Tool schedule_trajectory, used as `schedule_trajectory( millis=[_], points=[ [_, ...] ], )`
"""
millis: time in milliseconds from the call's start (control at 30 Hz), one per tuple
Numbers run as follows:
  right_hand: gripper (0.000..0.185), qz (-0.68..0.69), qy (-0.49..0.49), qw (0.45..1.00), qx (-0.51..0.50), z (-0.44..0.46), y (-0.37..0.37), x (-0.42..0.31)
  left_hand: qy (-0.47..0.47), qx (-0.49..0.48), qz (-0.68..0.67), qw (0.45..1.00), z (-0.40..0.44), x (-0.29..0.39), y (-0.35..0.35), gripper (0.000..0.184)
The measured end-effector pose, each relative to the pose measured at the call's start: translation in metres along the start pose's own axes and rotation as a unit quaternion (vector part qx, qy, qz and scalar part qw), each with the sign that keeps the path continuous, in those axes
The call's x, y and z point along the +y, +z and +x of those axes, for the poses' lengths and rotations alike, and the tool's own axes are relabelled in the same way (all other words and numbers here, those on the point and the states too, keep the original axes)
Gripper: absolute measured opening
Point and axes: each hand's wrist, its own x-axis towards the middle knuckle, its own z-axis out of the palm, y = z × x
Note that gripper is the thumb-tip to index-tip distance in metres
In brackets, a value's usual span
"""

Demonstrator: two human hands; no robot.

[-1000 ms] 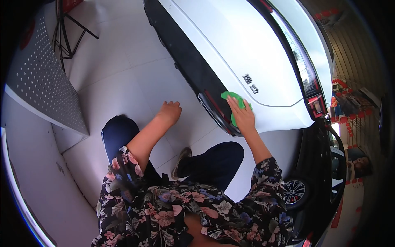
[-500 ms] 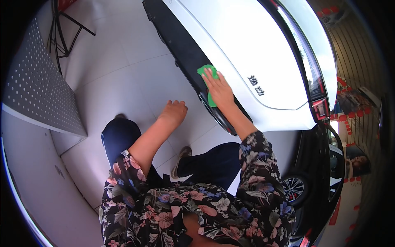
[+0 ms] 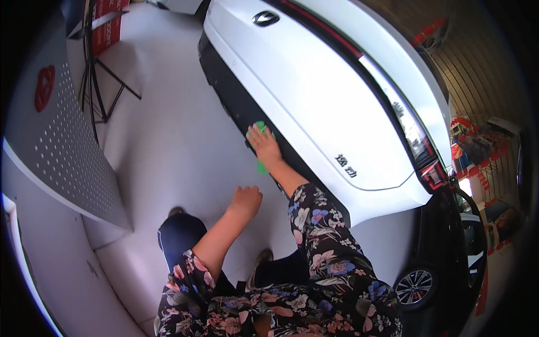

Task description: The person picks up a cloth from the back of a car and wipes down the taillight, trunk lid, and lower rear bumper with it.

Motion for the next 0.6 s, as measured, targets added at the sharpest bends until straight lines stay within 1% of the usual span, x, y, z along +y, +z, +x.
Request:
schedule_trajectory(
  millis=[67, 133, 200, 267, 333, 400, 433, 467, 500, 567, 600],
  points=[
    [0.054, 0.006, -0.054, 0.998, -0.022, -0.023, 0.005, -0.012, -0.005, -0.026, -0.006, 1.0, 0.003, -0.002, -0.007, 0.026],
    [0.051, 0.069, -0.04, 0.996, 0.036, -0.055, 0.016, -0.026, -0.011, -0.038, -0.012, 0.999, 0.004, -0.005, -0.007, 0.027],
    [0.047, 0.18, 0.0, 0.978, 0.107, -0.091, 0.025, -0.04, -0.015, -0.04, -0.015, 0.999, 0.004, -0.01, -0.002, 0.029],
    [0.043, 0.226, -0.024, 0.971, 0.074, -0.129, 0.036, -0.05, -0.027, -0.049, -0.016, 0.998, 0.0, -0.012, -0.005, 0.027],
    [0.042, 0.266, -0.014, 0.959, 0.093, -0.173, 0.042, -0.06, -0.033, -0.06, -0.011, 0.998, -0.001, -0.015, 0.001, 0.027],
    [0.034, 0.413, 0.055, 0.909, 0.024, -0.214, 0.057, -0.074, -0.038, -0.08, -0.003, 0.996, 0.001, -0.024, 0.019, 0.028],
    [0.03, 0.589, 0.128, 0.797, -0.037, -0.23, 0.053, -0.077, -0.035, -0.089, 0.001, 0.995, -0.002, -0.024, 0.021, 0.029],
    [0.025, 0.736, 0.19, 0.642, -0.097, -0.244, 0.045, -0.079, -0.034, -0.098, 0.004, 0.995, -0.006, -0.025, 0.023, 0.03],
    [0.025, 0.824, 0.227, 0.513, -0.081, -0.26, 0.038, -0.08, -0.035, -0.109, 0.005, 0.993, -0.01, -0.024, 0.026, 0.031],
    [0.025, 0.933, 0.282, 0.217, -0.048, -0.293, 0.01, -0.079, -0.01, -0.148, -0.013, 0.989, -0.017, -0.023, 0.036, 0.035],
    [0.026, 0.95, 0.277, 0.144, -0.02, -0.306, -0.006, -0.077, 0.002, -0.168, -0.024, 0.985, -0.022, -0.02, 0.041, 0.037]
  ],
)
